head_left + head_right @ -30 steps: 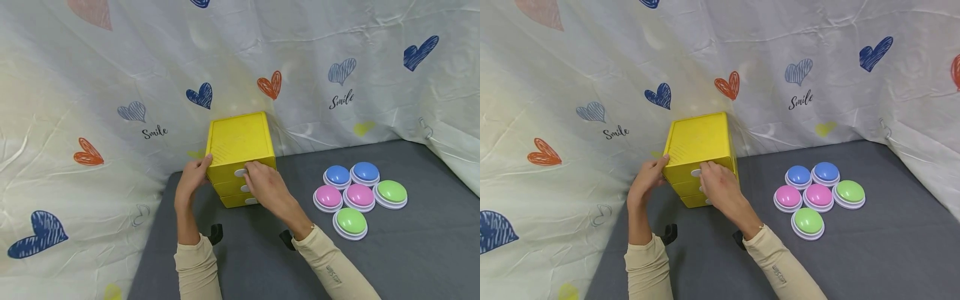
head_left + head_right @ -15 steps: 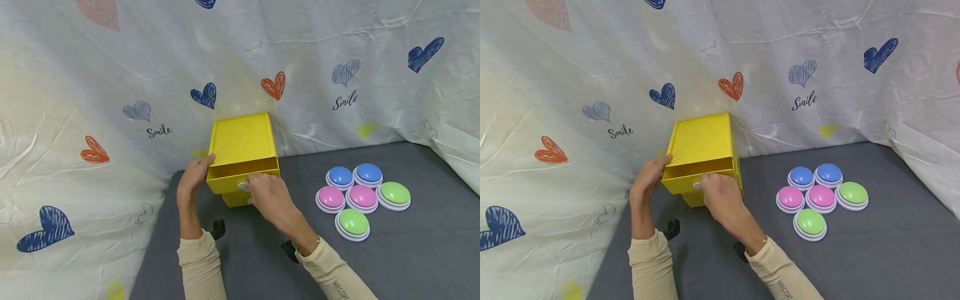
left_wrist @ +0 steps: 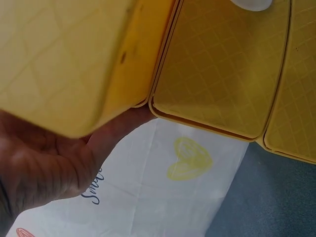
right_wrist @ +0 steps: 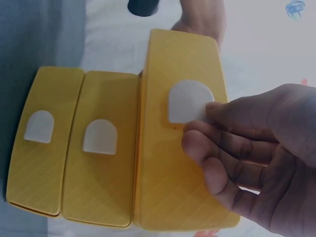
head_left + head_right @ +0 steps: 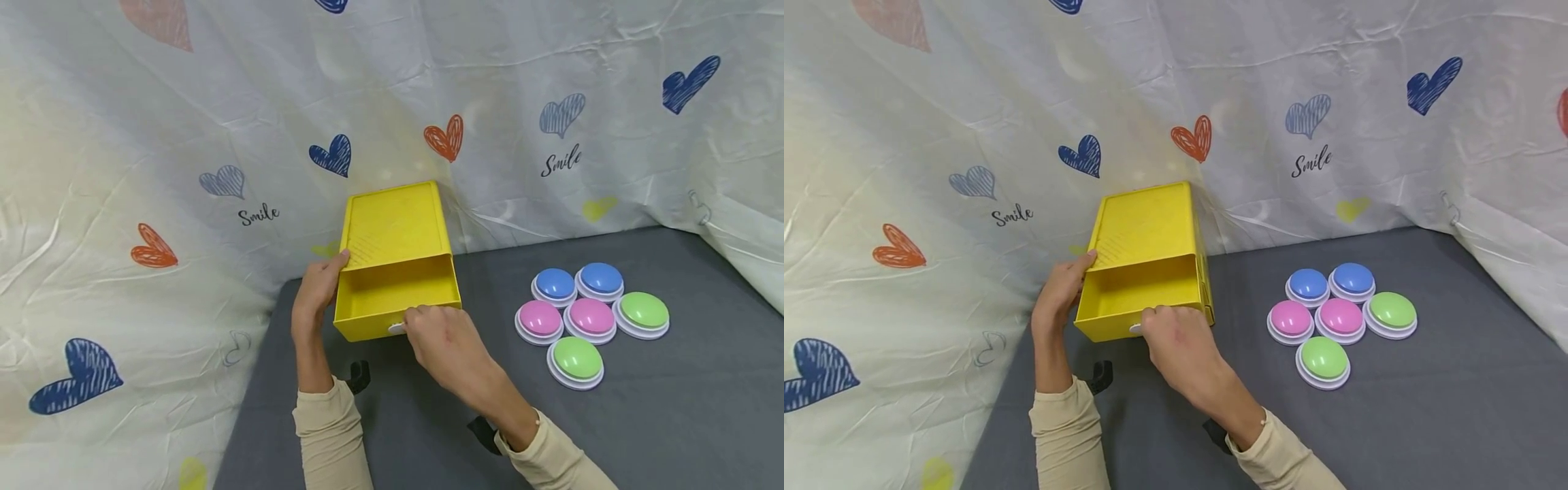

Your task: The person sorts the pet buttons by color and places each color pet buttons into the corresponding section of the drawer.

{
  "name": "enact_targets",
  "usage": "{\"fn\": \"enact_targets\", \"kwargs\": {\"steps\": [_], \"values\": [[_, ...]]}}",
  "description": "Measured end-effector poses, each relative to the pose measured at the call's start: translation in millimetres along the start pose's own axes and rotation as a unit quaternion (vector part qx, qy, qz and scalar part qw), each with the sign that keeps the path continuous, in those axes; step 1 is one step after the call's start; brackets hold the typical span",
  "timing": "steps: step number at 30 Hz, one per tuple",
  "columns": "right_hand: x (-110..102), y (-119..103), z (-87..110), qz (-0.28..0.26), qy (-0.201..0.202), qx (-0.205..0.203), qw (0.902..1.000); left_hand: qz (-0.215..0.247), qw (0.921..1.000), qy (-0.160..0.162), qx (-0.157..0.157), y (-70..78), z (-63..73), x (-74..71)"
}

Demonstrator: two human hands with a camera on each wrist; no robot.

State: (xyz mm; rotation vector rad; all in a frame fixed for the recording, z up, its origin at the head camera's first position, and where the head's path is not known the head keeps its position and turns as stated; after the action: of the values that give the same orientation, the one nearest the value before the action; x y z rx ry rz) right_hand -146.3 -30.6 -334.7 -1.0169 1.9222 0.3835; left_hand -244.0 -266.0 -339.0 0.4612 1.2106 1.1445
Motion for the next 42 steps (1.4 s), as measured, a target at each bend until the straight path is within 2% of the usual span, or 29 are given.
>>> {"fn": "enact_targets", "kwargs": {"steps": [4, 7, 9, 12, 17, 21, 24, 26, 28, 31, 34, 38, 42], "values": [[-1.6, -2.7, 2.4, -0.007, -0.010, -0.005, 0.9999, 0.003, 1.0000, 0.001, -0.004, -2.2, -0.1, 0.6], [-2.6, -3.2, 5.2, -0.006, 0.005, -0.012, 0.9999, 0.003, 1.0000, 0.004, -0.003, -2.1, -0.2, 0.4], [-4.4, -3.1, 7.7, -0.016, 0.033, -0.013, 0.9992, 0.003, 1.0000, 0.004, -0.002, -1.9, -0.6, 0.7], [-10.8, -2.0, 13.5, -0.043, 0.097, -0.014, 0.9943, 0.007, 1.0000, 0.004, -0.004, -2.0, -1.4, 1.5], [-26.7, 11.3, 25.5, -0.075, 0.222, -0.017, 0.9720, 0.015, 0.9998, 0.008, -0.004, -2.0, -2.6, 1.4], [-37.9, 39.0, 37.4, -0.064, 0.289, 0.027, 0.9547, 0.019, 0.9998, 0.007, 0.001, -3.0, -3.4, 2.0], [-43.4, 66.9, 46.9, -0.040, 0.305, 0.072, 0.9487, 0.018, 0.9998, 0.005, 0.001, -4.7, -4.3, 2.4], [-43.4, 87.3, 53.9, -0.021, 0.292, 0.102, 0.9509, 0.017, 0.9998, 0.004, 0.001, -5.6, -4.7, 2.6], [-39.2, 108.2, 61.2, -0.009, 0.255, 0.132, 0.9579, 0.016, 0.9999, 0.004, 0.002, -5.9, -4.8, 2.4], [-27.8, 135.7, 73.7, -0.005, 0.161, 0.180, 0.9705, 0.018, 0.9998, 0.003, 0.006, -5.7, -4.0, 2.1], [-14.1, 155.4, 87.7, -0.016, 0.050, 0.211, 0.9760, 0.020, 0.9997, 0.000, 0.012, -6.2, -4.0, 3.0], [5.7, 168.8, 104.1, -0.051, -0.067, 0.223, 0.9711, 0.021, 0.9996, 0.001, 0.017, -7.1, -4.4, 3.7], [22.5, 171.6, 114.5, -0.085, -0.141, 0.239, 0.9568, 0.020, 0.9996, 0.008, 0.020, -7.6, -4.5, 2.7]]}}
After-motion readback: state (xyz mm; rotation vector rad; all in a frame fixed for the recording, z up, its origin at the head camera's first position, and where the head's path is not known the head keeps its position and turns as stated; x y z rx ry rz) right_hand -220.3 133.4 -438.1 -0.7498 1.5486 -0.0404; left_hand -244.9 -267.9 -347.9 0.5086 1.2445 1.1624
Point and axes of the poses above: each hand's wrist, its own z-axis away from the middle knuckle, its own x-axis out of the palm, y = z × x, the point moved 3 cm from there along -z, towards the middle knuckle, and after that the axes turned 13 degrees about -x, right-handed, at the moved point
